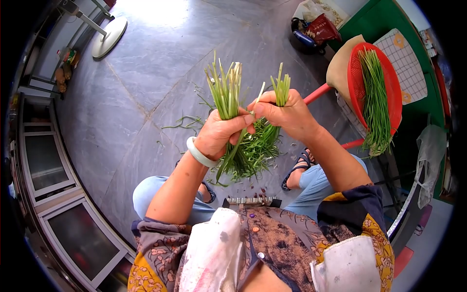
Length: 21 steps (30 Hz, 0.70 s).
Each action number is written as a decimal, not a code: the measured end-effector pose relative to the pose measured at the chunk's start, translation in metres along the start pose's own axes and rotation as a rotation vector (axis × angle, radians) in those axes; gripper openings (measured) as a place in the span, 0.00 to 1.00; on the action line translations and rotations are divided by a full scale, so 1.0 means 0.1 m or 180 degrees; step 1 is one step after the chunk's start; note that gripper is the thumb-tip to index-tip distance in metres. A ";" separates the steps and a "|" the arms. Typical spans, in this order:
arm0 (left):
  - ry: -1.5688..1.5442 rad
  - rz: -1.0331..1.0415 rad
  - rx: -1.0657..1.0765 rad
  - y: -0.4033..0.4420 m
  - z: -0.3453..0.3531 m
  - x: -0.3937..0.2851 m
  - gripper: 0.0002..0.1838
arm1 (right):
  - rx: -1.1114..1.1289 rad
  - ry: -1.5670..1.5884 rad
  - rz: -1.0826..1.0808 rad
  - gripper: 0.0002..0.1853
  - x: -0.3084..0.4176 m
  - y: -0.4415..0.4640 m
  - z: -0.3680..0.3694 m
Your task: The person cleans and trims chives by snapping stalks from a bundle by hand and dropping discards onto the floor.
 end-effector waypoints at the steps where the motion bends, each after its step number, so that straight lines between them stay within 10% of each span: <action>1: -0.0022 -0.0006 -0.0021 0.00 -0.01 0.01 0.07 | -0.0024 0.0024 0.0028 0.08 -0.01 0.00 0.00; 21: -0.0035 -0.0037 -0.0128 0.00 -0.04 0.04 0.08 | 0.0235 0.0055 -0.0100 0.07 0.04 0.02 0.03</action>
Point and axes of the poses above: each hand's wrist, its own y-axis towards the middle knuckle, its own z-axis out of the palm, x = y × z, the point moved 9 cm from there along y, towards the middle knuckle, and after that the axes turned 5 degrees about -z, right-handed, at the moved point
